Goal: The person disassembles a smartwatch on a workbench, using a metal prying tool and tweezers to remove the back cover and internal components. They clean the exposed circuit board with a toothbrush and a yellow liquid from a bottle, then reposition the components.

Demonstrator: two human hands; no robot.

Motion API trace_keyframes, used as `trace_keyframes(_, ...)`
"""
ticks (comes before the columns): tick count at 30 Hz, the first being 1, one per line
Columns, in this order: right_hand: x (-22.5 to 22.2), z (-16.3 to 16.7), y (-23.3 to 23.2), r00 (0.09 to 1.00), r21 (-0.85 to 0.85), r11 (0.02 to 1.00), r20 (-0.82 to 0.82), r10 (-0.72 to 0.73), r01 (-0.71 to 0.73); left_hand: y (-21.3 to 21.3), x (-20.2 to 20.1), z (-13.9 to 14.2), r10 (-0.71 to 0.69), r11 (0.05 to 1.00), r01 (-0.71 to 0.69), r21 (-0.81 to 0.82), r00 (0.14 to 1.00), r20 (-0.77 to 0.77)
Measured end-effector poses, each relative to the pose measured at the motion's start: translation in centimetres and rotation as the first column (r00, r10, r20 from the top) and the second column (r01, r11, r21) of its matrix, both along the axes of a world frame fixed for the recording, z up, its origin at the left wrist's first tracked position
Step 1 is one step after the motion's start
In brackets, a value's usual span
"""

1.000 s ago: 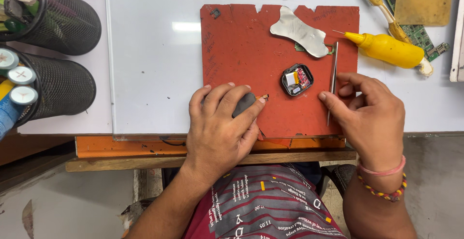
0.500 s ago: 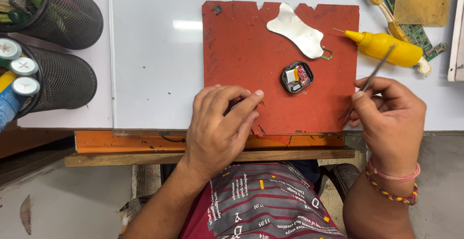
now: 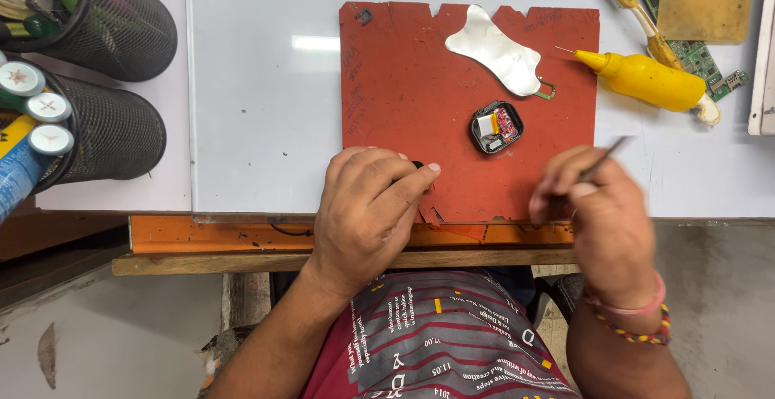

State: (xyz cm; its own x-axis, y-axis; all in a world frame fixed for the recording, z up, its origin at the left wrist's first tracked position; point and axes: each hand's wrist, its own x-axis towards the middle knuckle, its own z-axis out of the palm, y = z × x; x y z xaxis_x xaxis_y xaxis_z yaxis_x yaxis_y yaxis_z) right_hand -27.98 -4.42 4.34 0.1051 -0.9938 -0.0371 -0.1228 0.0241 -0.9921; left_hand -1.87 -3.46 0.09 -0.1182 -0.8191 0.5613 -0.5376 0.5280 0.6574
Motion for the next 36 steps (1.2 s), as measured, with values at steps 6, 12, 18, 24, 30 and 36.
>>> trace_keyframes(6,3.4,-0.5,0.3,0.879,0.059,0.994,-0.463,0.113,-0.096,-0.2,0.0,0.4,0.034,0.999,-0.033,0.036,0.999,-0.009)
trace_keyframes(12,5.1,0.4,-0.1,0.800,-0.111,0.977,-0.594,0.083,-0.183,-0.2,-0.1,0.7,0.020,0.999,-0.021,0.041,0.999,0.027)
trace_keyframes(18,5.0,0.7,-0.1,0.802,-0.111,0.976,-0.590,0.087,-0.187,0.2,1.0,1.1,-0.085,0.994,0.080,0.069,0.994,0.071)
trace_keyframes(24,3.8,0.2,0.2,0.826,-0.117,0.977,-0.557,0.085,-0.179,0.6,1.4,1.2,-0.110,0.990,0.100,0.094,0.988,0.109)
trace_keyframes(30,1.9,-0.9,0.8,0.982,-0.052,0.998,-0.190,0.014,-0.024,0.7,1.3,1.2,-0.095,0.992,0.083,0.099,0.987,0.127)
trace_keyframes(36,0.9,-1.1,1.1,0.951,-0.008,0.999,0.305,-0.047,0.052,0.8,1.1,1.2,-0.051,0.996,0.037,0.081,0.982,0.179)
